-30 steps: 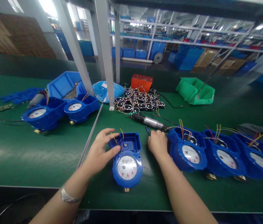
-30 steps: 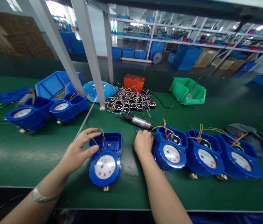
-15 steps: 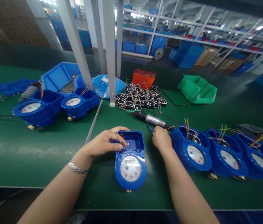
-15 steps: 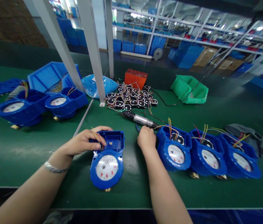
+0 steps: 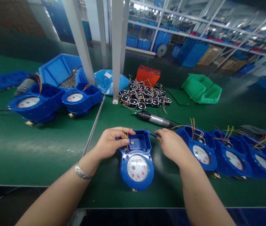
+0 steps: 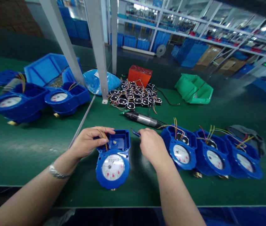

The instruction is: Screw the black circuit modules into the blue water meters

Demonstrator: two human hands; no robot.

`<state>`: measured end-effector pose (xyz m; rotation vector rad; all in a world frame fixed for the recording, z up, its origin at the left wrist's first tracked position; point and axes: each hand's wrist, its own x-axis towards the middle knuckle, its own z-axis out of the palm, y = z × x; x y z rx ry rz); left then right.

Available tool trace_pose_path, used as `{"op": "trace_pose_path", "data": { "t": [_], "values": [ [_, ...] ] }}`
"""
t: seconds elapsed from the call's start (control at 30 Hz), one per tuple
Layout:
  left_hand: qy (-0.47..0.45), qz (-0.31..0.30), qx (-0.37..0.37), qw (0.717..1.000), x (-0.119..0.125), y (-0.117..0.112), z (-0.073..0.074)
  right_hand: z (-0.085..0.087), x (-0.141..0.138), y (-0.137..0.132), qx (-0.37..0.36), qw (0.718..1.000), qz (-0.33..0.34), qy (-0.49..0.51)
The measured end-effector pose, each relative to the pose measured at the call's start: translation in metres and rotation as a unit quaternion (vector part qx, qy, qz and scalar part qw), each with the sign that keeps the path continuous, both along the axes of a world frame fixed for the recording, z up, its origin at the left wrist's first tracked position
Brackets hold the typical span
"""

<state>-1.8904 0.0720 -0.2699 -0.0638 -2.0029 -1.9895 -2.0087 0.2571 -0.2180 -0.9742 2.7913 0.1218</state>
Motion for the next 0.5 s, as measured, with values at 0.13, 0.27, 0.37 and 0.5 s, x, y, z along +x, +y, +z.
{"op": "trace_pose_path", "data": {
  "t": [0.13,0.27,0.37,0.5],
  "values": [
    [0.045,-0.014,0.021,0.999,-0.004,-0.003,-0.007,-0.026,0.032,0.021,-0.077,0.997,0.011,-0.005],
    [0.065,-0.027,0.018,0.997,-0.006,-0.004,-0.008,-0.048,0.049,0.039,-0.07,0.997,0.027,-0.034],
    [0.054,-0.015,0.001,0.998,-0.006,-0.005,-0.007,-0.05,0.056,0.047,-0.043,0.997,0.03,-0.052],
    [0.044,-0.029,0.022,0.998,-0.005,-0.006,-0.006,-0.045,0.059,0.047,-0.022,0.999,-0.003,-0.034]
  ]
}}
